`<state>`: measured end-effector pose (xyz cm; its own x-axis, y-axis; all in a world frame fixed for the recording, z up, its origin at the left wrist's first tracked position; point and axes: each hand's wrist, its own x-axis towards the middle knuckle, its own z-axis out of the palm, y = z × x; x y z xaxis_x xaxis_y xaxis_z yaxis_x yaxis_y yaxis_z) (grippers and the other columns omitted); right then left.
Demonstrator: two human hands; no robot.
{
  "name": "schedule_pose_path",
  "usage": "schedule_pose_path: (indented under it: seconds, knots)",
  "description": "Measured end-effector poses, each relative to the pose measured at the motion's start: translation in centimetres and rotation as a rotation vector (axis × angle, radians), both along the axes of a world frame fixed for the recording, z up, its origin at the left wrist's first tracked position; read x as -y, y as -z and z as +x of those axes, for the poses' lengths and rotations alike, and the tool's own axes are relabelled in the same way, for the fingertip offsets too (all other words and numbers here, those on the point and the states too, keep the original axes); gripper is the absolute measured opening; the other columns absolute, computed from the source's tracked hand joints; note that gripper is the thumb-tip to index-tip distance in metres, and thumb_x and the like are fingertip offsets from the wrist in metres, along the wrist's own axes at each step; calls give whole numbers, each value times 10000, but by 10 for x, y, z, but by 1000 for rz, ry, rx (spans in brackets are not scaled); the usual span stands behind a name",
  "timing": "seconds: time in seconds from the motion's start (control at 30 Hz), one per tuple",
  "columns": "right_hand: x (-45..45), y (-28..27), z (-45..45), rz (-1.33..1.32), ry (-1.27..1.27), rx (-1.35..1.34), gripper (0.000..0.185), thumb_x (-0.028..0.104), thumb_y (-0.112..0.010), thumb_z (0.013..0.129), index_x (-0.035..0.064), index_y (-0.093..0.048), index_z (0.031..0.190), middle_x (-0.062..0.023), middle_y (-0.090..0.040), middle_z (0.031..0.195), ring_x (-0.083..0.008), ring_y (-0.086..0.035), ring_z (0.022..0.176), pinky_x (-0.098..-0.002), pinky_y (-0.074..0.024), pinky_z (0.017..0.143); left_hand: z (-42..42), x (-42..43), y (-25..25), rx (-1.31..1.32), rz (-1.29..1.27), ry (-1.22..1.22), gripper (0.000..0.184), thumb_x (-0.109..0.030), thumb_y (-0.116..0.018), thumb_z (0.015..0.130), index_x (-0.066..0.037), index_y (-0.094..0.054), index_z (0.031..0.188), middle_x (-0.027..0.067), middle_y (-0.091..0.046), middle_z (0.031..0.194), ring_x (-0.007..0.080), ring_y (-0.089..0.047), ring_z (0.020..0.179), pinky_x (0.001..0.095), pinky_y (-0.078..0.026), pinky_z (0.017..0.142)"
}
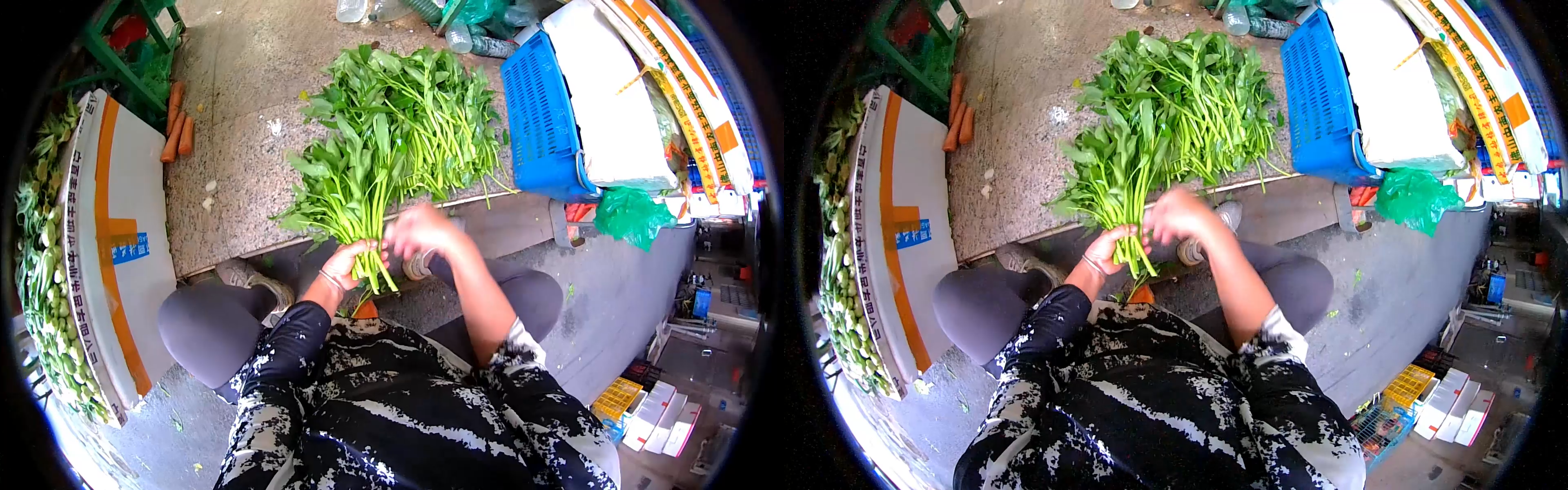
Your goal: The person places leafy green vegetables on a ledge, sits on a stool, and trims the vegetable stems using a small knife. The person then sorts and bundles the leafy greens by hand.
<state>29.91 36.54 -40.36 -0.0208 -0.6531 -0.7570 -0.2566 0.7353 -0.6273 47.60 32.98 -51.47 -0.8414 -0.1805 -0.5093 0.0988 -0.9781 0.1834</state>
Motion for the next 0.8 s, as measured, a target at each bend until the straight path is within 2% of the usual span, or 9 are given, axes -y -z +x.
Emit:
schedule_pose_path:
  seconds: [0.03, 0.13, 0.27, 0.33, 0.4, 0.5, 0.67, 0.73, 0.8]
  knots:
    - [19, 6, -17, -97, 256, -263, 168, 164, -544, 799, 16, -623, 799, -84, -629, 683, -140, -592, 521, -267, -472, 512, 1, 2, -5, -30, 13, -23, 202, -149, -576, 772, -23, -548, 927, 72, -586, 871, 193, -576, 750, 387, -489, 758]
    - [73, 76, -79, -667, 389, -1028, 165, 109, -526, 781, 46, -588, 920, -116, -617, 816, -232, -605, 777, -321, -479, 681, 14, 9, -13, -125, 56, -86, 234, -156, -554, 778, -20, -540, 967, 68, -579, 880, 195, -568, 750, 403, -481, 769]
    - [101, 106, -112, -692, 267, -1098, 177, 148, -532, 781, 66, -576, 931, -119, -599, 903, -261, -567, 887, -344, -440, 786, 32, 13, -36, -270, 151, -129, 373, -178, -539, 765, -20, -464, 1094, 74, -568, 842, 231, -581, 709, 412, -473, 761]
    - [100, 96, -119, -407, 190, -1098, 181, 198, -565, 769, 123, -598, 931, -76, -593, 944, -272, -576, 843, -368, -460, 755, 41, 8, -48, -379, 123, -154, 420, -199, -559, 729, -19, -457, 1095, 62, -554, 805, 247, -565, 729, 420, -460, 768]
    - [105, 90, -131, -308, 233, -995, 157, 202, -586, 759, 115, -606, 888, -79, -610, 891, -267, -587, 808, -357, -466, 725, 43, 3, -67, -491, 134, -219, 493, -236, -593, 649, -53, -451, 1084, 19, -489, 695, 202, -480, 683, 384, -406, 745]
    - [104, 93, -142, -620, 459, -792, 210, 216, -625, 755, 55, -606, 888, -83, -637, 798, -172, -610, 732, -270, -467, 684, 42, 12, -54, -761, 115, -287, 521, -229, -615, 627, -79, -439, 1093, -6, -492, 697, 160, -458, 645, 330, -367, 650]
    - [83, 36, -48, -717, 697, -334, 138, 121, -609, 782, 9, -588, 859, -55, -615, 783, -128, -577, 685, -253, -468, 649, 37, 41, -9, -282, 23, -359, 390, -197, -596, 686, -36, -473, 1018, 54, -534, 789, 239, -552, 786, 321, -494, 720]
    - [67, 33, 13, -668, 723, -102, 115, 124, -638, 748, 26, -600, 793, -59, -616, 735, -131, -573, 628, -256, -473, 606, 29, 41, -1, -183, 67, -496, 349, -141, -558, 720, 6, -482, 1027, 70, -564, 865, 207, -569, 811, 321, -482, 779]
    - [51, 53, 59, -459, 757, 395, 105, 96, -635, 744, 20, -594, 803, -74, -615, 722, -130, -581, 612, -250, -477, 582, 27, 35, -12, -92, 42, -420, 369, -124, -559, 713, -6, -486, 1055, 85, -581, 922, 221, -576, 838, 344, -478, 787]
